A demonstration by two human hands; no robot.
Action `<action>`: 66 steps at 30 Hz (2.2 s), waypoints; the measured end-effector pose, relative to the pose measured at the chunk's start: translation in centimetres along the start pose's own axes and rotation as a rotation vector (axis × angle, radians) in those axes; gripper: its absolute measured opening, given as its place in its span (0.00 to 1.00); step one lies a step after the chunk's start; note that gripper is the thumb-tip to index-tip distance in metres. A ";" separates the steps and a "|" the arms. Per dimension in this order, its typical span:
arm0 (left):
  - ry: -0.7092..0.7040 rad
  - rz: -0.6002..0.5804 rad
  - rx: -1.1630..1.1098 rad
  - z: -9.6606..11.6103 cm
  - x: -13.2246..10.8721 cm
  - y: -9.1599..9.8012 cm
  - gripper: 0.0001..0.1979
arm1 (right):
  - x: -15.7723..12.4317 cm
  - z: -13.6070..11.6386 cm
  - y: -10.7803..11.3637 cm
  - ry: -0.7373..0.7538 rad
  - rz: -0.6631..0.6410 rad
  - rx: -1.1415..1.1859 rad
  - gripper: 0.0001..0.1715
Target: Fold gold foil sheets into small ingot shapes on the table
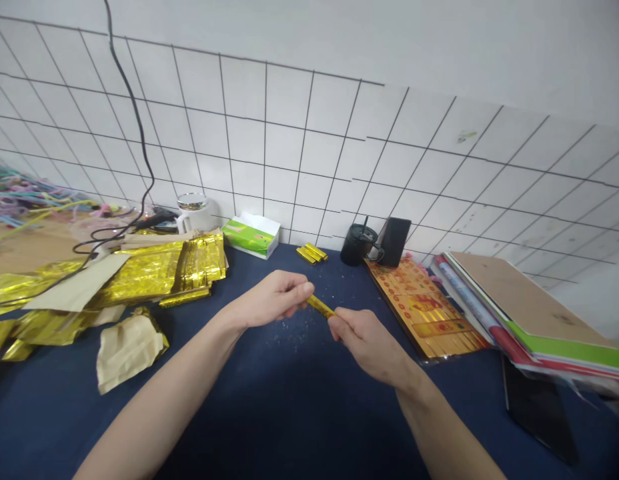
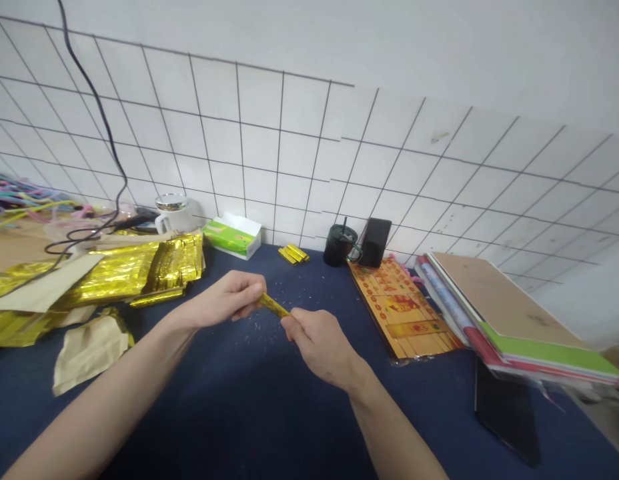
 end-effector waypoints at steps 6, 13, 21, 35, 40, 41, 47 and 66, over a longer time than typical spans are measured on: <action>0.133 -0.044 0.145 -0.5 0.0 -0.5 0.17 | 0.1 0.0 1.4 0.072 0.220 -0.409 0.18; -0.070 -0.046 0.327 1.4 -0.6 -3.3 0.05 | 0.0 -0.1 0.9 -0.065 -0.135 0.075 0.19; -0.030 -0.148 0.195 0.8 -0.5 -3.8 0.10 | -0.1 0.1 0.0 -0.057 -0.180 0.159 0.18; 0.015 -0.014 0.096 -0.3 0.1 -1.1 0.14 | -0.1 -0.2 1.4 0.143 0.048 -0.350 0.21; 0.161 -0.056 0.042 -1.3 0.2 -1.2 0.21 | -0.5 -1.0 1.4 0.256 0.171 -0.563 0.20; 0.175 -0.052 0.037 -1.4 0.3 -1.1 0.21 | -0.5 -1.0 1.5 0.257 0.181 -0.569 0.19; 0.085 -0.068 0.148 -0.5 0.1 -1.9 0.10 | 0.0 -0.3 1.5 0.047 0.035 -0.233 0.18; -0.024 -0.195 -0.003 0.5 -0.5 -3.9 0.17 | 0.1 -0.4 -0.4 0.045 -0.046 0.126 0.22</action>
Point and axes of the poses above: each hand's wrist, its own x-axis towards the middle knuckle, its own y-axis out of the back of the hand, z = x × y, the point moved 6 cm from there along x, towards the middle knuckle, and after that the axes turned 10 degrees about z, right-handed, at the moved point
